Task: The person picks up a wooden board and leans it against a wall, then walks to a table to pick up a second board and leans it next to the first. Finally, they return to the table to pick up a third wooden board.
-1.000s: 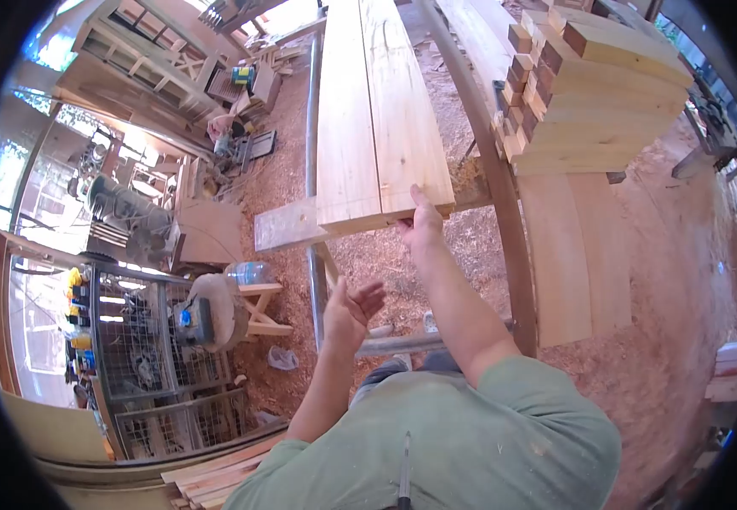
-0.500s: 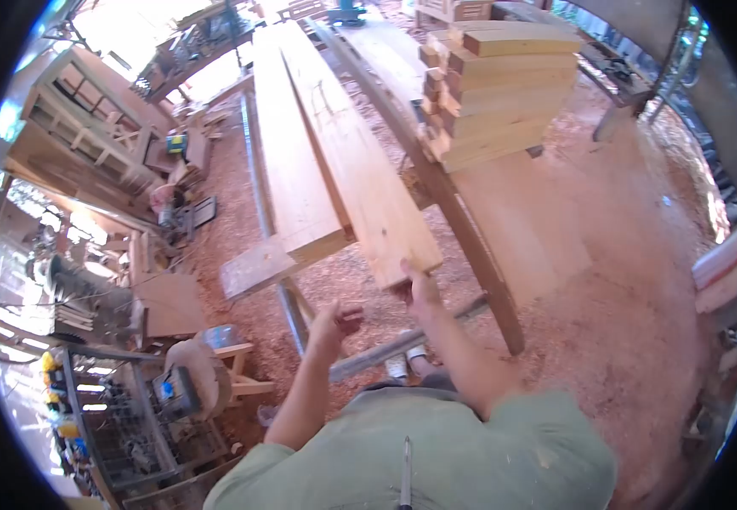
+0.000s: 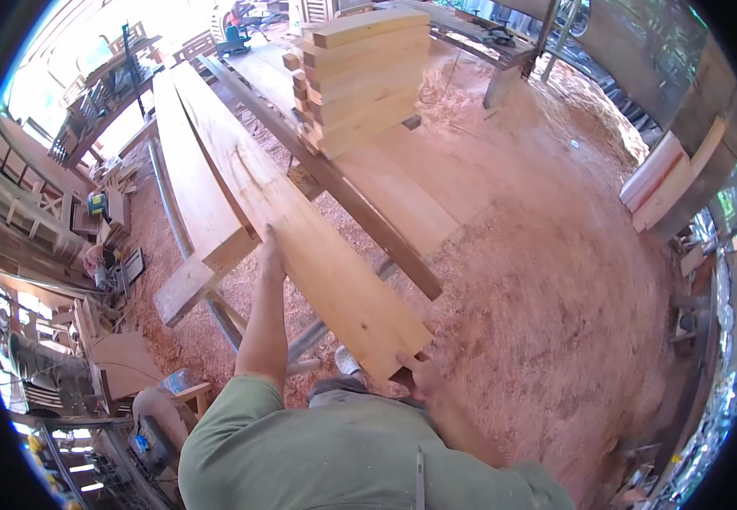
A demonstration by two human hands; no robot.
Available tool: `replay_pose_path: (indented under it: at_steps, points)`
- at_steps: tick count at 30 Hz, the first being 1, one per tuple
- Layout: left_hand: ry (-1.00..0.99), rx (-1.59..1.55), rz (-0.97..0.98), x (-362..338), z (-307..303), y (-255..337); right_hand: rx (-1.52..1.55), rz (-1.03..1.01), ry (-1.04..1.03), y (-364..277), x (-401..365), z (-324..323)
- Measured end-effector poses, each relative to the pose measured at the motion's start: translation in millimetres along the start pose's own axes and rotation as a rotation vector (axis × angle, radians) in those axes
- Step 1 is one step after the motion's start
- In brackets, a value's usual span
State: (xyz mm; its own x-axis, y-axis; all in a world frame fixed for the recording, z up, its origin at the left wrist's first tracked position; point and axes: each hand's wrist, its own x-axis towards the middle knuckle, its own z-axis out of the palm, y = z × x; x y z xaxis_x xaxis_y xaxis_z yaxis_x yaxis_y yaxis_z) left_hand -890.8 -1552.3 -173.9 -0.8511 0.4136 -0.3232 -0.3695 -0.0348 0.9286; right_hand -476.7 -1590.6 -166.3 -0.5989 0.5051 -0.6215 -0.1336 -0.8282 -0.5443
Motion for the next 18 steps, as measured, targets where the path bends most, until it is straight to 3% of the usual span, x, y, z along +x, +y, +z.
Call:
replay_pose_path:
  at_steps: [2,4,6,8,10,14,15,16,18]
  points:
    - [0.107,0.087,0.008,-25.8,9.0,0.4,-0.004,0.041,-0.028,-7.7,-11.3,-25.2]
    - [0.053,0.009,-0.001,-34.8,11.4,-25.5,-0.216,-0.102,0.159,-20.2,-26.7,-55.5]
    - [0.011,-0.060,-0.023,-69.9,7.9,-53.2,-0.741,-0.628,0.538,-42.9,-54.8,-61.7]
    - [0.102,0.048,-0.039,-118.5,24.7,-59.4,-0.570,-0.698,0.590,-75.4,-74.4,-71.0]
    - [0.101,0.052,-0.031,-151.8,30.6,-88.3,-0.745,-0.844,0.473,-93.5,-65.4,-91.0]
    - [0.008,-0.005,-0.104,-285.2,66.2,-84.1,-1.197,-1.054,0.090,-114.1,-37.3,-37.9]
    - [0.006,-0.026,-0.135,-308.2,69.6,-94.4,-1.243,-1.015,-0.020,-113.3,-20.6,-22.1]
    - [0.037,0.202,-0.256,-293.4,52.2,-147.6,-1.288,-0.975,-0.133,-111.2,-1.8,-5.9]
    - [-0.209,-0.014,-0.422,-364.8,56.1,-114.2,-1.394,-0.932,-0.045,-100.0,43.0,14.7]
